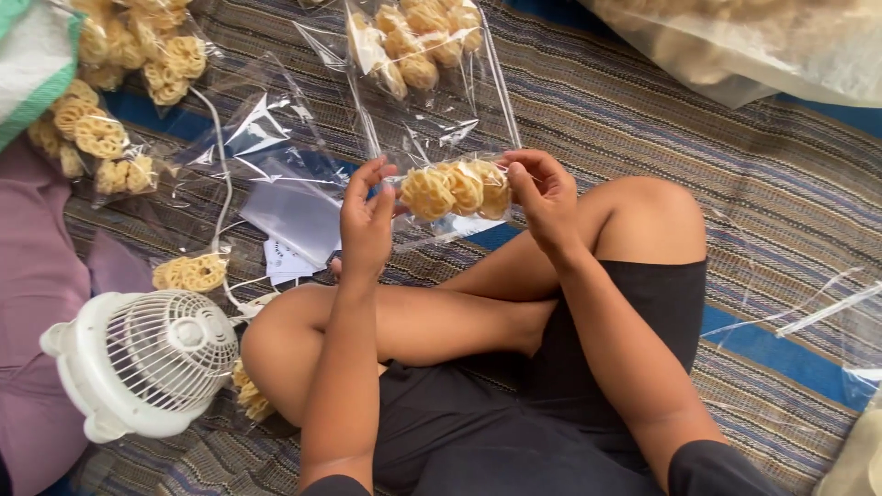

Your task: The person picks up individual crackers, places them into small plastic bags, and then packs these small bags into a larger plastic bag by hand.

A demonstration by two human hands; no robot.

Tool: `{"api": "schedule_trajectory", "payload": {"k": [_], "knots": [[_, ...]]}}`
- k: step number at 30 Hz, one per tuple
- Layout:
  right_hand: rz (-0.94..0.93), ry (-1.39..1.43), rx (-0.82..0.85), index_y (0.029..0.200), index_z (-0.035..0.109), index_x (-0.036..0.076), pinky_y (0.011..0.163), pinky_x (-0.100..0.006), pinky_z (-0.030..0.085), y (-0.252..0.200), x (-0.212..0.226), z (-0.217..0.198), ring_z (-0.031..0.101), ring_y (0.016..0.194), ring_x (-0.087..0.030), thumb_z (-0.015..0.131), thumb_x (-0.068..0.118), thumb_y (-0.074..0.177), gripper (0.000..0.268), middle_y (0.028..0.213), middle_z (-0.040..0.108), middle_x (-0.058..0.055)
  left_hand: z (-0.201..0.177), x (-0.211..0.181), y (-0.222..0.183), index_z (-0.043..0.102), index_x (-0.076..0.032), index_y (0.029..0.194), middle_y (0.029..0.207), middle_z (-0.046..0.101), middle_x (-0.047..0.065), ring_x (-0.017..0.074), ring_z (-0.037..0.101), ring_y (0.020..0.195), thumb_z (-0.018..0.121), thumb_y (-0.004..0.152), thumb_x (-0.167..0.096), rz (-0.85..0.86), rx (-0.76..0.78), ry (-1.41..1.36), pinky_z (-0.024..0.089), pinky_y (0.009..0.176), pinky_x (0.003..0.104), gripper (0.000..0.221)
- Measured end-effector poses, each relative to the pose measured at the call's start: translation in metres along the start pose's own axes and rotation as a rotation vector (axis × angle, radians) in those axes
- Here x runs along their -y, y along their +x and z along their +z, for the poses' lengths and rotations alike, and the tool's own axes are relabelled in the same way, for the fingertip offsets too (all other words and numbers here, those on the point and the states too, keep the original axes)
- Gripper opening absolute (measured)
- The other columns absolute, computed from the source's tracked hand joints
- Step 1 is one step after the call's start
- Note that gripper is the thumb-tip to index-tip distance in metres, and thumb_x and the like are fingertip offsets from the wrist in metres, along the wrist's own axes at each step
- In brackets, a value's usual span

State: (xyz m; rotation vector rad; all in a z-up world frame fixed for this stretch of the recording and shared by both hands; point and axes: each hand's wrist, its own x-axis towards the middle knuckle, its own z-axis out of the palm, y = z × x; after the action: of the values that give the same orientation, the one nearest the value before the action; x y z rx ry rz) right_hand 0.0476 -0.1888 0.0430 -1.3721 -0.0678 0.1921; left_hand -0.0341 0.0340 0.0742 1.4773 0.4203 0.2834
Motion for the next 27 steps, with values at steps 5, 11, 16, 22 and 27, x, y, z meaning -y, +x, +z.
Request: {"api": "schedule_trajectory", "payload": {"k": [5, 11, 16, 22, 27], "knots": [[-0.139, -0.104, 0.033, 0.115, 0.069, 0.005, 0.069, -0.034, 0.062, 0.013, -0.039, -0.011, 0.074, 0.090, -0.023, 0.064, 0.021, 0.105, 0.019, 0.105, 0.075, -0.014, -0.005, 0.033, 0.016, 0.064, -0.010, 0.119, 0.108, 0.065, 0.009, 0.0160, 0.071, 0.089, 0.067, 0.104, -0.034, -0.015, -0.144, 0.062, 0.062, 0.080, 0.031, 0.028], [-0.214, -0.150, 0.092, 0.112, 0.071, 0.000, 0.072, -0.037, 0.063, 0.004, -0.030, 0.004, 0.076, 0.094, -0.029, 0.075, 0.013, 0.100, 0.018, 0.103, 0.071, -0.016, -0.004, 0.041, 0.013, 0.063, -0.006, 0.102, 0.088, 0.068, 0.010, 0.0195, 0.075, 0.087, 0.068, 0.103, -0.028, 0.074, -0.263, -0.090, 0.063, 0.087, 0.035, 0.022], [-0.192, -0.102, 0.034, 0.106, 0.075, 0.001, 0.069, -0.032, 0.063, 0.003, -0.034, 0.007, 0.075, 0.088, -0.022, 0.077, 0.011, 0.099, 0.012, 0.094, 0.071, -0.011, 0.002, 0.041, 0.012, 0.065, -0.007, 0.102, 0.087, 0.070, 0.009, 0.0163, 0.074, 0.087, 0.067, 0.103, -0.022, 0.166, -0.289, -0.096, 0.062, 0.085, 0.030, 0.016], [0.077, 0.303, -0.072, 0.097, 0.069, 0.001, 0.069, -0.031, 0.063, 0.008, -0.051, 0.009, 0.076, 0.084, -0.022, 0.073, 0.010, 0.098, 0.010, 0.083, 0.071, -0.012, 0.005, 0.025, 0.013, 0.060, -0.011, 0.098, 0.090, 0.068, 0.007, 0.0160, 0.072, 0.088, 0.065, 0.103, -0.027, 0.272, -0.354, -0.177, 0.062, 0.088, 0.034, 0.018], [0.103, 0.216, -0.029, 0.100, 0.067, 0.002, 0.075, -0.034, 0.064, 0.005, -0.043, 0.007, 0.076, 0.089, -0.022, 0.071, 0.012, 0.100, 0.011, 0.087, 0.071, -0.011, 0.008, 0.025, 0.007, 0.055, -0.009, 0.098, 0.091, 0.067, 0.007, 0.0155, 0.072, 0.092, 0.060, 0.105, -0.033, 0.337, -0.359, -0.055, 0.060, 0.090, 0.034, 0.024]]}}
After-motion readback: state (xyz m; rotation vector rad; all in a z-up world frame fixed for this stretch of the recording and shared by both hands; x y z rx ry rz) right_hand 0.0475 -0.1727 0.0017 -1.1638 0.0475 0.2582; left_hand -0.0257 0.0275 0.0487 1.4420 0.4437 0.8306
